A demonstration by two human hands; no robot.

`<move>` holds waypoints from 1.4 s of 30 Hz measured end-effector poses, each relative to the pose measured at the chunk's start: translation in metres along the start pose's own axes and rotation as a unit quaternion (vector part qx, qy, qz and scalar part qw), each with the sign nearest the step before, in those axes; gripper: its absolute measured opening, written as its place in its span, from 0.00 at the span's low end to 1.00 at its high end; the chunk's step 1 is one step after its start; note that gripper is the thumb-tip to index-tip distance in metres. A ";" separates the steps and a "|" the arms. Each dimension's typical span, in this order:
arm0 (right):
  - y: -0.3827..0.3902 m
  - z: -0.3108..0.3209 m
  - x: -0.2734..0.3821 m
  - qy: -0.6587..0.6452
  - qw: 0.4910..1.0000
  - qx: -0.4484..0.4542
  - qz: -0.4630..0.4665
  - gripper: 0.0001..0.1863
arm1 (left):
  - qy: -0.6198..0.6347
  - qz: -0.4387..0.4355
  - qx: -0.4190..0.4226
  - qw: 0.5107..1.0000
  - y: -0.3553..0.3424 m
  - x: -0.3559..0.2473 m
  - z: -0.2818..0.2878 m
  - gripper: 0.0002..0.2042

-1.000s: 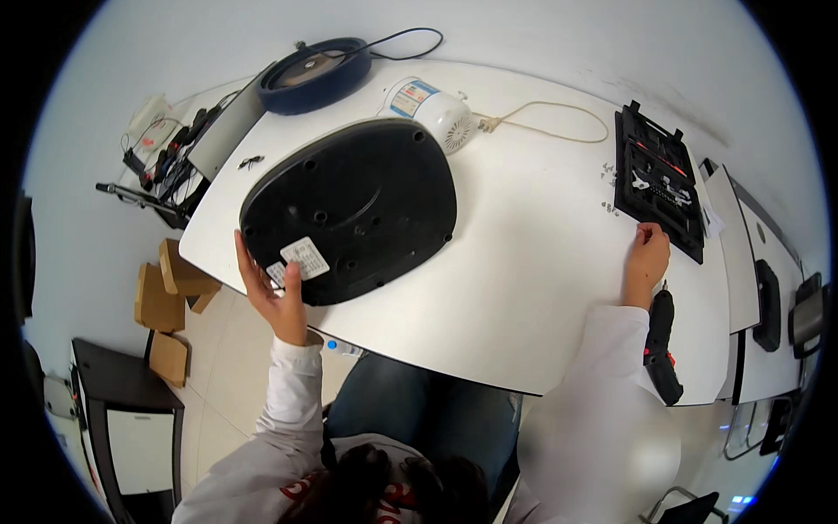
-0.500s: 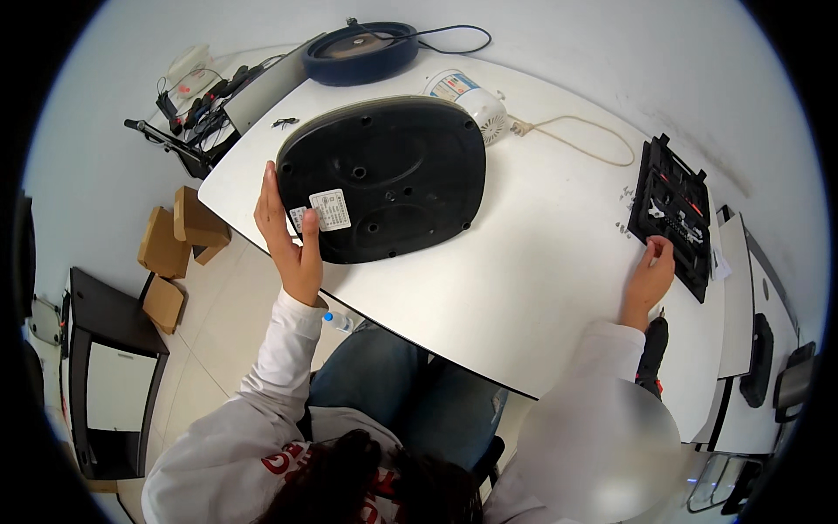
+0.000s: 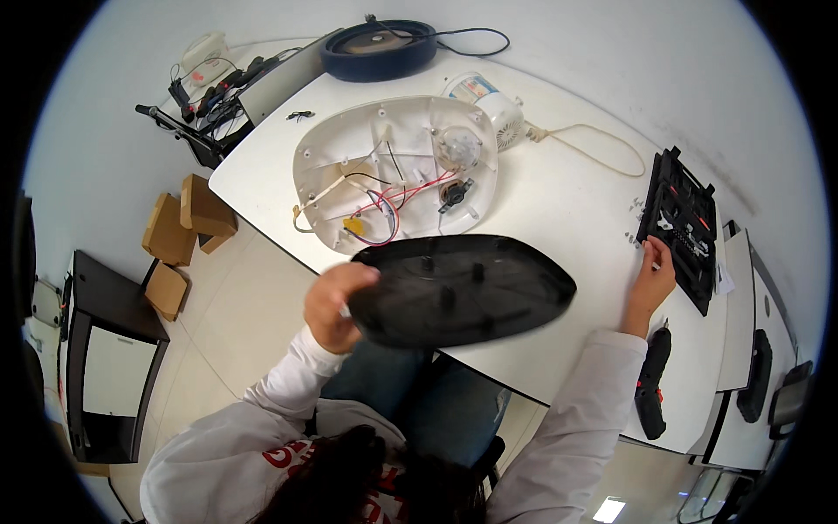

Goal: The person disassembles a small appliance, uses a hot glue gun to apply glue to internal components and wires, then reassembles the casing. The task involves handling the appliance base, internal wiring, and a glue gun.

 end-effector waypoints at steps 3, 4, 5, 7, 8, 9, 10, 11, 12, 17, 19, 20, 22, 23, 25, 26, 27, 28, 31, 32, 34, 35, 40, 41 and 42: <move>0.000 0.000 0.003 0.005 1.000 0.002 0.001 0.08 | 0.006 -0.009 0.126 0.992 -0.002 -0.024 -0.022 0.23; 0.001 0.001 0.004 0.009 1.000 -0.001 0.004 0.07 | -0.021 -0.015 0.163 0.986 -0.002 -0.029 -0.031 0.16; 0.000 0.001 0.005 0.010 1.000 -0.005 0.008 0.07 | -0.017 -0.017 0.179 0.984 -0.002 -0.032 -0.036 0.16; 0.000 0.001 0.004 0.009 1.000 0.000 0.015 0.07 | -0.011 -0.021 0.210 0.977 0.003 -0.035 -0.047 0.16; 0.000 0.001 0.003 0.009 1.000 0.002 0.019 0.07 | -0.014 -0.018 0.226 0.974 0.005 -0.034 -0.052 0.17; 0.000 0.003 0.003 0.020 0.999 -0.003 0.035 0.07 | -0.007 -0.021 0.241 0.970 0.007 -0.034 -0.056 0.17; 0.000 0.005 0.003 0.031 0.998 -0.009 0.050 0.07 | 0.001 -0.025 0.255 0.967 0.007 -0.033 -0.059 0.17; 0.000 0.006 0.004 0.041 0.997 -0.012 0.066 0.08 | 0.006 -0.027 0.269 0.963 0.007 -0.032 -0.062 0.18; -0.001 0.006 0.002 0.041 0.998 -0.010 0.056 0.08 | 0.022 -0.013 0.296 0.955 0.007 -0.030 -0.067 0.19; -0.006 0.006 -0.008 0.044 0.999 0.011 0.021 0.08 | 0.036 0.009 0.361 0.932 0.006 -0.027 -0.086 0.28; -0.005 0.003 -0.010 0.033 0.999 0.025 0.009 0.08 | 0.045 0.017 0.341 0.939 0.005 -0.028 -0.083 0.27; -0.006 0.003 -0.008 0.029 0.999 0.031 0.004 0.08 | 0.064 0.026 0.323 0.944 0.000 -0.029 -0.079 0.26; -0.007 0.007 -0.001 -0.025 1.000 0.007 0.010 0.09 | 0.083 0.037 0.261 0.961 -0.010 -0.027 -0.062 0.24; -0.007 0.010 0.004 -0.050 0.999 -0.006 0.013 0.09 | 0.085 0.039 0.218 0.971 -0.014 -0.019 -0.044 0.22; 0.004 0.014 0.032 -0.110 0.994 -0.024 -0.003 0.10 | 0.087 0.069 0.035 0.993 -0.014 0.006 -0.004 0.21; 0.014 0.016 0.047 -0.139 0.990 -0.033 -0.011 0.10 | 0.050 0.176 -0.044 0.982 -0.017 0.024 0.020 0.21; 0.029 0.009 0.061 -0.156 0.988 -0.015 -0.012 0.09 | 0.051 0.269 -0.145 0.951 -0.008 0.050 0.038 0.24; 0.048 0.003 0.092 -0.127 0.991 0.008 -0.051 0.09 | 0.092 0.306 -0.214 0.923 -0.011 0.072 0.049 0.28; 0.091 -0.020 0.178 -0.243 0.965 0.097 -0.031 0.06 | 0.119 0.329 -0.183 0.919 -0.022 0.111 0.055 0.32; 0.101 -0.030 0.206 -0.288 0.948 0.134 -0.019 0.06 | 0.176 0.339 -0.157 0.911 -0.025 0.121 0.048 0.32; 0.117 -0.050 0.265 -0.305 0.932 0.196 -0.001 0.06 | 0.253 0.364 -0.105 0.890 -0.024 0.136 0.037 0.31; 0.123 -0.061 0.286 -0.292 0.929 0.226 0.027 0.07 | 0.260 0.368 -0.106 0.886 -0.020 0.141 0.034 0.30; 0.137 -0.090 0.347 -0.265 0.925 0.263 0.070 0.07 | 0.295 0.371 -0.086 0.876 0.005 0.152 0.021 0.27; 0.138 -0.094 0.350 -0.260 0.928 0.259 0.074 0.07 | 0.287 0.372 -0.087 0.878 0.009 0.152 0.019 0.27; 0.140 -0.098 0.353 -0.255 0.930 0.254 0.078 0.07 | 0.279 0.373 -0.088 0.880 0.014 0.153 0.017 0.26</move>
Point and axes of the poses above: each hand's wrist, its own y-axis away from the middle knuckle, its own z-axis out of the back of the hand, x = y × z, the point moved 7 cm from there along -y, towards the middle knuckle, and after that the axes turned 3 degrees about -y, right-handed, at the moved point
